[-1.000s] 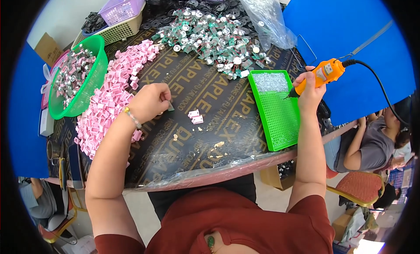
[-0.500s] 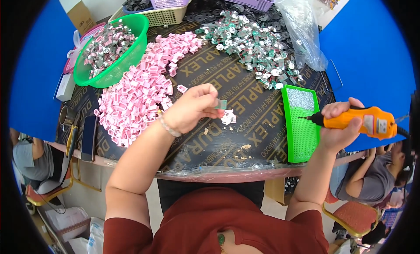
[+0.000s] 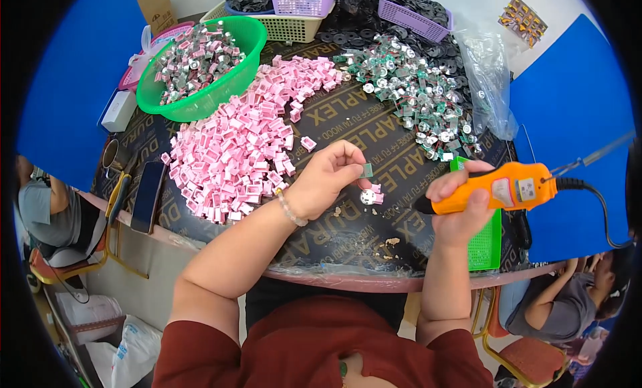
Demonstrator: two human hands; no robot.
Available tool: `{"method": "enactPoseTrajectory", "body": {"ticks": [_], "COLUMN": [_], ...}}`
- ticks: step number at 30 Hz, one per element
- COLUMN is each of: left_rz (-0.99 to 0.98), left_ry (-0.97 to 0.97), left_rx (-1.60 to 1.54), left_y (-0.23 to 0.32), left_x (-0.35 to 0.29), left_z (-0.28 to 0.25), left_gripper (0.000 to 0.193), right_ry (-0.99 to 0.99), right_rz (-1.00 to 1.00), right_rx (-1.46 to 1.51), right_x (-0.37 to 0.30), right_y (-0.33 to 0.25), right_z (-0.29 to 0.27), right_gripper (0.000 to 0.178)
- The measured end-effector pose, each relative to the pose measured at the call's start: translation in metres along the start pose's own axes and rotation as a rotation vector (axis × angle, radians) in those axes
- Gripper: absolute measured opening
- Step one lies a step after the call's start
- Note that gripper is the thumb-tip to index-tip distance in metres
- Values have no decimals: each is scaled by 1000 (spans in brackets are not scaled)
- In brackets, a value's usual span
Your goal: The person is assembling small pink plastic parts onto silver metal bases at a factory workbench.
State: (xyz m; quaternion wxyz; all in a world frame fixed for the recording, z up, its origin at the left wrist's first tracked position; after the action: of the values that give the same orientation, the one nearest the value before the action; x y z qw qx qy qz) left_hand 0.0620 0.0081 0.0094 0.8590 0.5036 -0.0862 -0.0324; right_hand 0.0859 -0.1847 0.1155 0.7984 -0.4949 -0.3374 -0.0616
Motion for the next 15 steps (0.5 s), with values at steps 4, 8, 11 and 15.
{"method": "enactPoseTrajectory", "body": {"ticks": [4, 8, 11, 15], "left_rz": [-22, -38, -115, -183], "left_ry": [-47, -57, 16, 17], "left_rx": [-29, -25, -50, -36], "left_y": [-3, -10, -15, -19], "left_x": [0, 0, -3, -5], "left_z": [2, -2, -3, -2], "left_gripper": [10, 11, 15, 17], "right_ry": [51, 55, 22, 20], "right_rz": [-17, -28, -19, -17], "right_rx": [-46, -73, -78, -84], "right_x": [-3, -4, -7, -8], "right_y": [-6, -9, -5, -4], "right_z": [-11, -9, -6, -4], "right_gripper": [56, 58, 59, 60]}}
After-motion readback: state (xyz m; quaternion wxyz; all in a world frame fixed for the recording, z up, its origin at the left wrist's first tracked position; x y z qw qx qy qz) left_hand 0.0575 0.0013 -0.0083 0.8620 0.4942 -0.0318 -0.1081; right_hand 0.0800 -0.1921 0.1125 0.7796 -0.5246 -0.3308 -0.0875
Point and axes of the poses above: each hand's wrist, its own x-axis towards the middle knuckle, its own z-axis out of the palm, y = z × x, the point moved 10 cm from there along x, towards the middle knuckle, and after that the axes turned 8 degrees about -y, right-handed, at the moved point
